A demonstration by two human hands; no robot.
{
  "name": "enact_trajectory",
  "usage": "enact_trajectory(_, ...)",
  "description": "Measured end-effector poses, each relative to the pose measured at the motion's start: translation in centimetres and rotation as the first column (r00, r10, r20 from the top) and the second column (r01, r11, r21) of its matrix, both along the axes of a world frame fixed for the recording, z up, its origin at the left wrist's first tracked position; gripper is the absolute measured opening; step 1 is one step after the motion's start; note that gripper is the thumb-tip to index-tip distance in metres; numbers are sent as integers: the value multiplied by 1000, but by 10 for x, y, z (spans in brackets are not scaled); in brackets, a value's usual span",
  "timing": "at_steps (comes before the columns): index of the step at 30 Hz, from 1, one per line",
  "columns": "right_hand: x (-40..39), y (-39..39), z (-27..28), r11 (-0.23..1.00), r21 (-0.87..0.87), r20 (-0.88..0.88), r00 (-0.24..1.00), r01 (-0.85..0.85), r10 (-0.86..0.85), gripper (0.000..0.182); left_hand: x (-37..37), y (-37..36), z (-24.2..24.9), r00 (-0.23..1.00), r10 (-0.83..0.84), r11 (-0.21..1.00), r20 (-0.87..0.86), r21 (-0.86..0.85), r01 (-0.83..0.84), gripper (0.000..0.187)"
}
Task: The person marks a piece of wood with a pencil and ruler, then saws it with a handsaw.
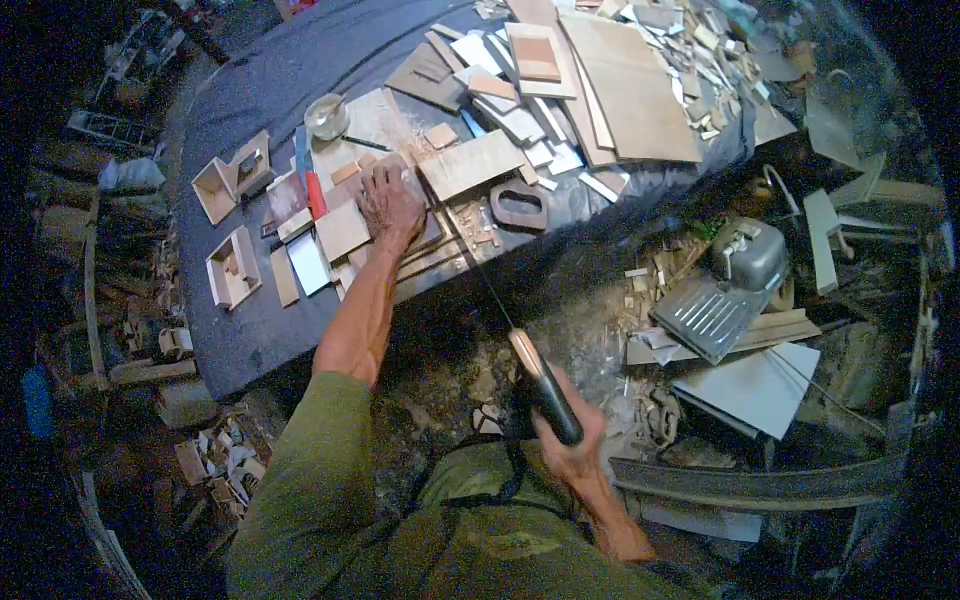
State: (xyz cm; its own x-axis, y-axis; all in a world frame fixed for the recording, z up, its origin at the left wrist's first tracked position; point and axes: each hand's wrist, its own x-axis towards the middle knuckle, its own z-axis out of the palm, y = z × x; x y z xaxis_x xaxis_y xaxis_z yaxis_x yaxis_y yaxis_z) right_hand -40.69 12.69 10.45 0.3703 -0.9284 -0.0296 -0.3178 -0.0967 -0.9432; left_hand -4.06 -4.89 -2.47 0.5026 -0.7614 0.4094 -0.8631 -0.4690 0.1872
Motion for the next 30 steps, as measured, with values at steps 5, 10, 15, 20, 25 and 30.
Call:
enact_trajectory(5,66,-63,-17,996,80,5,999,-36,35,62,3,-4,-4,999,2,998,33,-69,0,29)
enact_trajectory(10,12,-15,-9,996,-82,4,1000,-25,26,64,-1,-4,1,1000,22,999,-3,-42,-22,28)
enact_trajectory(15,24,-28,-9,998,-58,-2,1000,-25,25,64,-2,-2,-2,1000,9,1000,9,-4,-9,29)
enact_trajectory(20,65,-70,-20,999,-1,36,998,-45,45,64,5,-7,-7,999,36,999,-5,-21,-36,32)
enact_trajectory(25,61,-66,-53,996,-85,135,991,-9,20,61,2,-4,-4,999,41,999,-13,-5,-41,35)
enact_trajectory(30,56,-64,-54,997,-72,133,991,22,-13,60,0,-7,-3,996,87,990,-37,110,-82,43)
